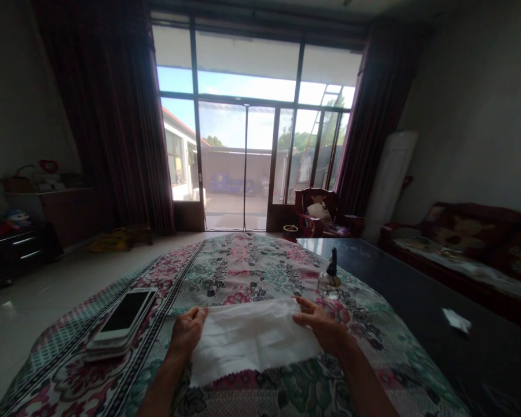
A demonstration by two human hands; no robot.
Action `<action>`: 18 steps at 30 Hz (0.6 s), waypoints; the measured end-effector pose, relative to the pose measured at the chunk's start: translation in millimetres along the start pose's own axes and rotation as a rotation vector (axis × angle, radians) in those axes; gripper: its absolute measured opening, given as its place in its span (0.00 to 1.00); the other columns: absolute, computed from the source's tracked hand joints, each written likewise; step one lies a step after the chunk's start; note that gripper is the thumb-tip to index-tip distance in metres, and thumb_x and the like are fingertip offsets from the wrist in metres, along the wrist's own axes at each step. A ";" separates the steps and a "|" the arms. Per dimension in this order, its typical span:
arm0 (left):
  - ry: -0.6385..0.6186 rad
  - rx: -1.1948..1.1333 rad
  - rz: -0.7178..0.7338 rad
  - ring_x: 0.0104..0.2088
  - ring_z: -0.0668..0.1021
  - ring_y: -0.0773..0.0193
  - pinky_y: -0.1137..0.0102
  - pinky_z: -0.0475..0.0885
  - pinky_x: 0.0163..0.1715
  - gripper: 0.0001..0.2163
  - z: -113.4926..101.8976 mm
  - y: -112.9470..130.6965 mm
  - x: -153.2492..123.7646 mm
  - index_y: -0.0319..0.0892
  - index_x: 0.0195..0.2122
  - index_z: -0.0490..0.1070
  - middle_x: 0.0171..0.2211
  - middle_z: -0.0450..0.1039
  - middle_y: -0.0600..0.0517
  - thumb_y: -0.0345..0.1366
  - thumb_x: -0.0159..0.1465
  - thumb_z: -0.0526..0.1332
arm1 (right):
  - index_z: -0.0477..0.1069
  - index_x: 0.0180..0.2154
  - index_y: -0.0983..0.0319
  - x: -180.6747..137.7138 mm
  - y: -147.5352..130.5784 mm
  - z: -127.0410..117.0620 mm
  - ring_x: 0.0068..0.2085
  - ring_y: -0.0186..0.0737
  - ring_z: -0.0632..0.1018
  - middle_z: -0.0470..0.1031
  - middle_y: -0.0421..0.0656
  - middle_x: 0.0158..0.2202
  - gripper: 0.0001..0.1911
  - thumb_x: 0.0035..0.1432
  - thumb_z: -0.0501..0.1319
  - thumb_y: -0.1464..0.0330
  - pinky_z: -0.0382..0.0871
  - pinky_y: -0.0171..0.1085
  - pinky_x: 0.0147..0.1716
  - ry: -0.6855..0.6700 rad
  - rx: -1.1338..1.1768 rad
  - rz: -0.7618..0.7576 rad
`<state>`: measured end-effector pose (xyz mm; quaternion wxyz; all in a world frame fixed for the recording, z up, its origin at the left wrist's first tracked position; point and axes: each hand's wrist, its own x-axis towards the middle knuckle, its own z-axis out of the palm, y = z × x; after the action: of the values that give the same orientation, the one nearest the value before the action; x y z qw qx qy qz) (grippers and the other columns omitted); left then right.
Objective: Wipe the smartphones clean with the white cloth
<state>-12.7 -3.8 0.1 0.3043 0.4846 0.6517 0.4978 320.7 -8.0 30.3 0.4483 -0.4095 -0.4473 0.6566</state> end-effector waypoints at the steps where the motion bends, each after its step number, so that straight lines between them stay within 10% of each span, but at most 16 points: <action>1: 0.000 0.007 0.005 0.22 0.71 0.64 0.74 0.62 0.22 0.13 -0.4 0.2 0.2 0.42 0.19 0.70 0.16 0.68 0.56 0.46 0.52 0.57 | 0.68 0.48 0.61 -0.8 -1.3 -0.1 0.32 0.41 0.78 0.79 0.44 0.35 0.32 0.38 0.72 0.65 0.70 0.36 0.29 -0.023 -0.002 -0.001; 18: -0.017 0.047 0.039 0.24 0.74 0.61 0.74 0.65 0.23 0.12 -5.7 6.4 -1.8 0.42 0.22 0.74 0.19 0.72 0.55 0.44 0.51 0.58 | 0.73 0.47 0.61 0.2 -0.3 2.7 0.34 0.37 0.76 0.78 0.42 0.34 0.22 0.48 0.65 0.62 0.67 0.34 0.33 0.002 -0.196 0.037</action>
<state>-15.1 -7.3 7.8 0.2888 0.5085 0.6509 0.4840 318.1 -8.3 31.3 0.3942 -0.4603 -0.5013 0.6177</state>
